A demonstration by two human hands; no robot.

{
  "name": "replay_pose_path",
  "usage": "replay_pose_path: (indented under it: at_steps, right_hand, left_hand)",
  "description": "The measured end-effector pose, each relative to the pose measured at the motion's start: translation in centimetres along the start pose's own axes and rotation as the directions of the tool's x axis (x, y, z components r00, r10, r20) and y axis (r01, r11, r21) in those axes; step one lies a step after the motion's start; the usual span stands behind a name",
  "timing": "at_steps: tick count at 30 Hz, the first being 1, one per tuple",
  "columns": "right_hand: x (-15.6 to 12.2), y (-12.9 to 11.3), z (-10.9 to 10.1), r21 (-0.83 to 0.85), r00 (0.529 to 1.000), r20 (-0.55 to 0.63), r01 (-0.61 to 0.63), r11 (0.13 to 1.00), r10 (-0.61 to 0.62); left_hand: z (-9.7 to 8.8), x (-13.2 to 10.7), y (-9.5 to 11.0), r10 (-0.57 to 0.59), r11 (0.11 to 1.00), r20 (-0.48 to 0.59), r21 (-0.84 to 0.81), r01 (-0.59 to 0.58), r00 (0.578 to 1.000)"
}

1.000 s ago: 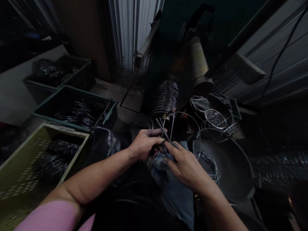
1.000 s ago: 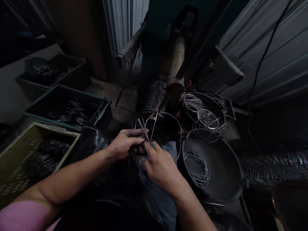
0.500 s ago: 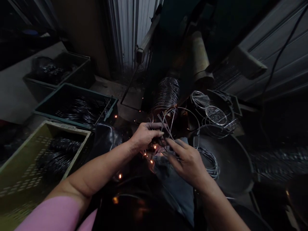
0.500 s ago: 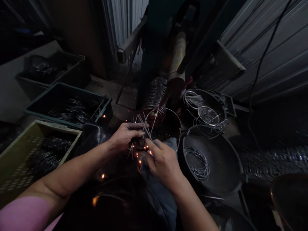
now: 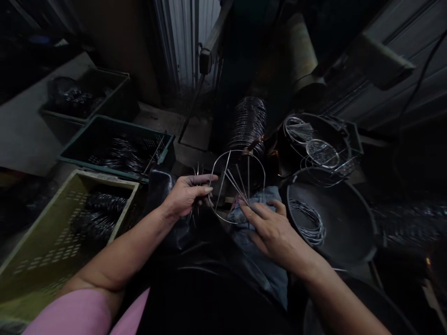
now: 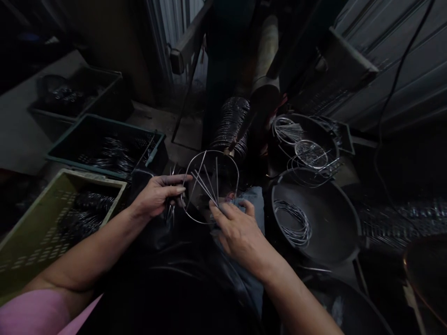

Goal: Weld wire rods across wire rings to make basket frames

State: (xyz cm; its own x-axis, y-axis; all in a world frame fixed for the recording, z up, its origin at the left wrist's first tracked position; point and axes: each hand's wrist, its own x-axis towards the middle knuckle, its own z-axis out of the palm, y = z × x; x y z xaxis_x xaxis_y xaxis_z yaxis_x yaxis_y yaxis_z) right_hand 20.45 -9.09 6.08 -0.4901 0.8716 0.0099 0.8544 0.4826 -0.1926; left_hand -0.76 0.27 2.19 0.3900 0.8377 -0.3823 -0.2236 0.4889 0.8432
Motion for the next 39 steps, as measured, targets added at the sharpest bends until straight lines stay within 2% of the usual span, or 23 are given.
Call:
replay_pose_path:
  at_steps: [6,11,24,31,39]
  right_hand:
    - [0.7,0.1,0.7,-0.053,0.999,-0.049,-0.009,0.999,0.006]
    - [0.8,0.7,0.9,-0.099,0.997,-0.065,0.028,0.995,-0.035]
    - [2.5,2.4,-1.0,-0.143,0.999,0.004,0.037,0.989,-0.037]
    - [3.5,3.6,-2.8,-0.156,0.997,0.053,0.062,0.986,-0.054]
    - [3.8,4.3,-3.8,-0.12,0.995,0.087,0.062,0.991,-0.052]
  left_hand:
    - [-0.3,-0.3,-0.1,-0.02,0.999,0.005,-0.028,0.021,1.0]
    - [-0.4,-0.3,0.2,-0.02,1.0,0.033,-0.012,0.02,0.999]
    - [0.2,1.2,1.1,0.011,1.0,-0.01,-0.02,-0.012,1.0]
    - [0.7,2.2,1.8,0.01,0.999,0.001,-0.032,-0.01,1.0]
    - [1.3,2.5,2.4,0.0,1.0,0.021,-0.029,0.001,1.0]
